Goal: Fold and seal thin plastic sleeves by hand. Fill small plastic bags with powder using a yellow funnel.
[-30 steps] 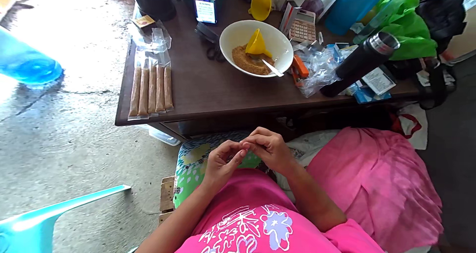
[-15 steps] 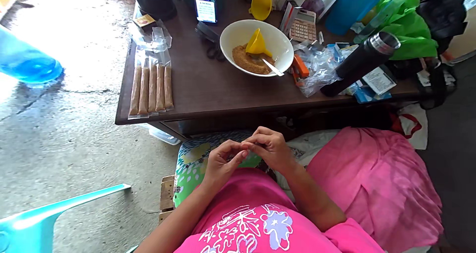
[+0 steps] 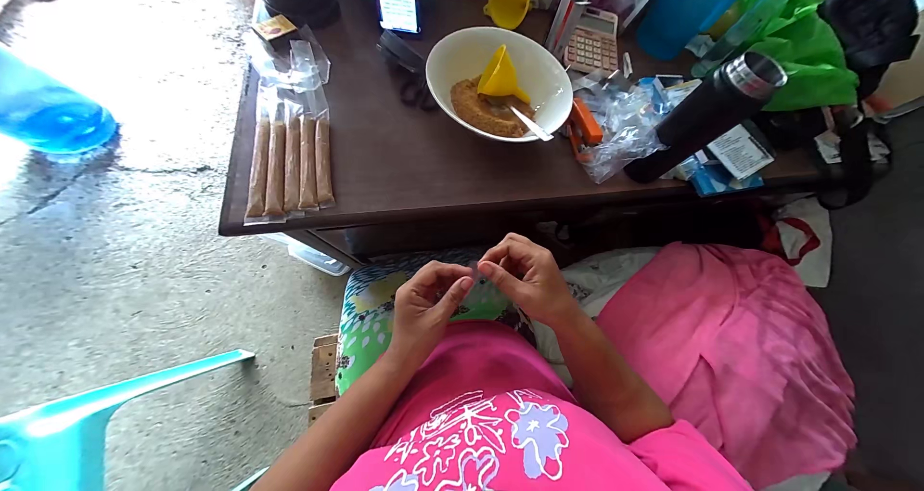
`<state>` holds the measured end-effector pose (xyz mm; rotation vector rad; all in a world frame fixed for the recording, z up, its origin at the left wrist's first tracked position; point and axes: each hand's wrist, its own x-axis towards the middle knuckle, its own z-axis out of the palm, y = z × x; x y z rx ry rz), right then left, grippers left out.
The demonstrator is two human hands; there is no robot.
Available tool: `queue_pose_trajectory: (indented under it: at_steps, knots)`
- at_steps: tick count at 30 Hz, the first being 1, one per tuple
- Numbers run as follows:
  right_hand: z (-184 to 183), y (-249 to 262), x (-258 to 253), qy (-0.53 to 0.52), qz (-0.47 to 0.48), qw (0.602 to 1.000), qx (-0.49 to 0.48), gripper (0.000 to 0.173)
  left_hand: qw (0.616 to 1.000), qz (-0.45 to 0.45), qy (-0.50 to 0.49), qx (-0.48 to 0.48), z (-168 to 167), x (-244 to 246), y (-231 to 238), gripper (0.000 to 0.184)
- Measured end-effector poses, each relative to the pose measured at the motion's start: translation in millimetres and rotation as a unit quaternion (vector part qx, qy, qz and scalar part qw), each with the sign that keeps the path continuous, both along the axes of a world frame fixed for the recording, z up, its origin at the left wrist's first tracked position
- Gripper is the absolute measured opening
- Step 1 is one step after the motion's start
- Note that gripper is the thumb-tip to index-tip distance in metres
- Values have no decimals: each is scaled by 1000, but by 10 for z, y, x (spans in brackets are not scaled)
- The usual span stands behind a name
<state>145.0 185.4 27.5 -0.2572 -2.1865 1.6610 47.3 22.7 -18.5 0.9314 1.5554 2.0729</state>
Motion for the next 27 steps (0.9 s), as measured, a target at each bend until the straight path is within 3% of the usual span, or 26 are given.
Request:
queue_pose_trajectory:
  at_steps: [5,10,16,20,24,27]
  knots:
    - [3,-19,-14,-4,21,999,41,15,1000,18,-7,2,63,-30,7,9]
    - [-24,-23,-19,21,60,998,0,16,999,-21,29,4,60,-56,-18,5]
    - [41,-15,56,23,73,996,36,18,997,-34,68,-18,67,-47,-12,8]
    - [-9,-8,41,9,34,999,26,17,997,-40,61,-13,59,-35,3,8]
    - [42,-3,83,5,83,996,13,18,996,-49,67,-17,50,-24,-15,9]
    - [-4,164,83,-2,-34,989,142,15,997,-54,58,-17,27,-2,7,9]
